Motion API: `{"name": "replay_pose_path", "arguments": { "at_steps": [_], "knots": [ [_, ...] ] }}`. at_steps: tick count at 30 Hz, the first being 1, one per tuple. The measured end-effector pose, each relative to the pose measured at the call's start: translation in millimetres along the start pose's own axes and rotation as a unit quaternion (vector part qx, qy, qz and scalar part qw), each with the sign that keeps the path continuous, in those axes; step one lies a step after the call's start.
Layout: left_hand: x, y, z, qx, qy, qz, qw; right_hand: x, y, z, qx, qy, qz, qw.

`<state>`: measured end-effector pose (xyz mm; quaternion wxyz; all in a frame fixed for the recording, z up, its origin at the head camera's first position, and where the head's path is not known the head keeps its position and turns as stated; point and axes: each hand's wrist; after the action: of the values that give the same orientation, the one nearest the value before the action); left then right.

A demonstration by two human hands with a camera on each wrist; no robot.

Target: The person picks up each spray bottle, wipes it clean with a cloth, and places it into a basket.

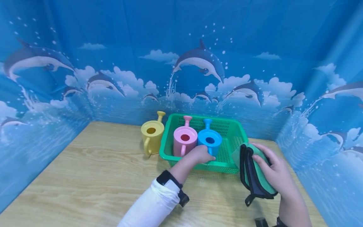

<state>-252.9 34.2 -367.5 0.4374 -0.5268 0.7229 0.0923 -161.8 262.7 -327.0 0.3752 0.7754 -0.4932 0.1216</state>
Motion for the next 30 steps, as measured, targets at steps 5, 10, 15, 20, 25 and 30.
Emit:
{"name": "replay_pose_path", "arguments": {
  "at_steps": [5,10,15,20,25,30],
  "knots": [
    [-1.5,-2.8,-0.4,-0.002,0.003,-0.003,1.0000,0.0,0.1,-0.3,-0.002,-0.002,-0.001,1.0000],
    [-1.3,-5.0,-1.4,-0.004,0.013,-0.012,0.9998,-0.6,-0.1,-0.2,-0.003,-0.006,-0.005,1.0000],
    [-1.1,-5.7,-0.1,-0.014,0.052,-0.033,0.9980,-0.5,-0.2,-0.5,-0.005,-0.009,-0.008,0.9999],
    [-2.4,-7.6,3.5,-0.036,0.098,-0.053,0.9931,0.4,-0.4,-0.6,-0.003,-0.008,-0.009,0.9999],
    [-3.1,-16.5,6.4,-0.074,0.134,-0.044,0.9873,1.5,-0.8,-0.7,0.001,-0.005,-0.005,1.0000],
    [-5.3,-32.6,4.2,-0.119,0.174,-0.020,0.9774,1.8,-0.7,-1.2,0.007,-0.002,0.005,1.0000]
  ]
}}
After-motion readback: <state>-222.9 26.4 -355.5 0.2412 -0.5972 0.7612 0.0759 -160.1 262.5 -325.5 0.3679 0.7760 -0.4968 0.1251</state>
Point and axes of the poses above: each hand's wrist, its own y-axis towards the middle knuckle, its own z-axis out of the palm, x = y × z, and after that the axes turned 7 degrees about x, right-handed
